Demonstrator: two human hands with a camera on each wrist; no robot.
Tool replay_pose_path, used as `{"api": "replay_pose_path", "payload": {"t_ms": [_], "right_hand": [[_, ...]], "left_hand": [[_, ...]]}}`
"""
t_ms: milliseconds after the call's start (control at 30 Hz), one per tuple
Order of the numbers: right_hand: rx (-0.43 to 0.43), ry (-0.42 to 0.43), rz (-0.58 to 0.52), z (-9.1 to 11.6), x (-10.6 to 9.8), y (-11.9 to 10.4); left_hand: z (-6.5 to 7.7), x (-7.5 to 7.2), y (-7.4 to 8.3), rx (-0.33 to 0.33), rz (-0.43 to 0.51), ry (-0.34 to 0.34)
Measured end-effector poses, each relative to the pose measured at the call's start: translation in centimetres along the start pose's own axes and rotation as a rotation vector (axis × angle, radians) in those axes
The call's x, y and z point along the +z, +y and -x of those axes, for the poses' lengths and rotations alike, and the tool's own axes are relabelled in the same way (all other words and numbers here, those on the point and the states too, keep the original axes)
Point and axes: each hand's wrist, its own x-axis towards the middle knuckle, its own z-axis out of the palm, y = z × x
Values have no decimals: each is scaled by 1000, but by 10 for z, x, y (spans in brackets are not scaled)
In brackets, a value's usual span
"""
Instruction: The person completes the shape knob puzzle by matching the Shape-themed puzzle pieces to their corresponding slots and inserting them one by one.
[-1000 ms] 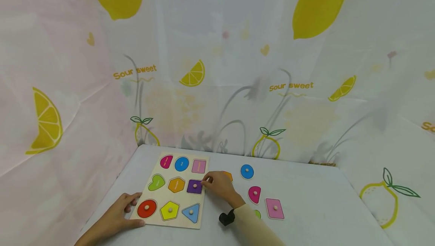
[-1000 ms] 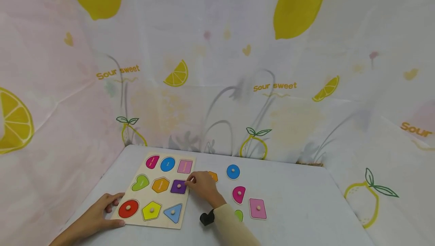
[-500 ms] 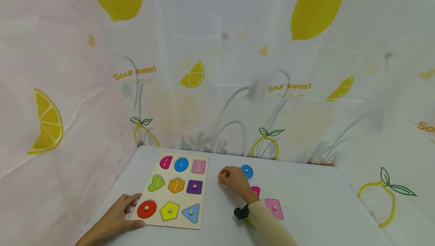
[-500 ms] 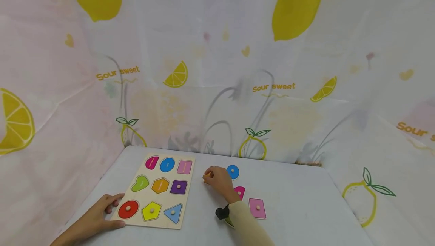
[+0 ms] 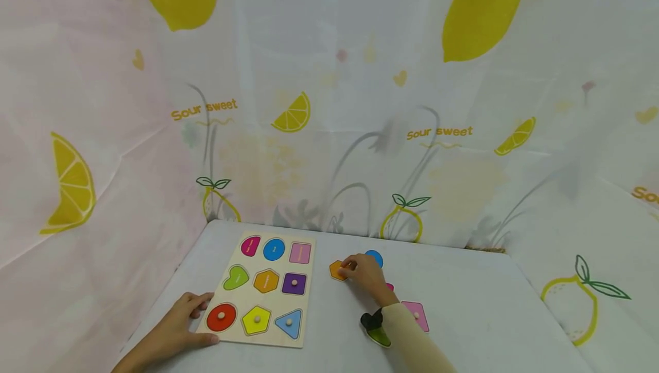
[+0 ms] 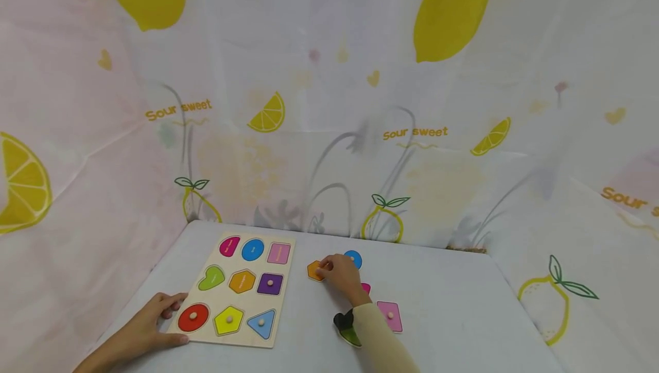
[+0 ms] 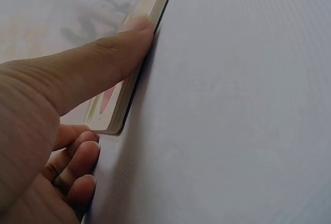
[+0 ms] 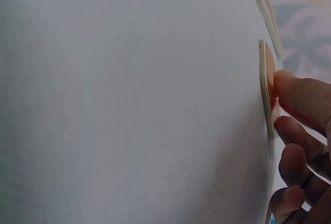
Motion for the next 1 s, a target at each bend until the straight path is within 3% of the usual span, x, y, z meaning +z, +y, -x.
{"api": "replay_pose_path", "payload": {"t_ms": [400,1000], "right_hand": [[-1,-12,-36,1,1,6],[-11,17,-33,1,-3,2]], "left_hand": [[4,0,-1,47,-28,22],[3,2,-2,27,-37,23]]}}
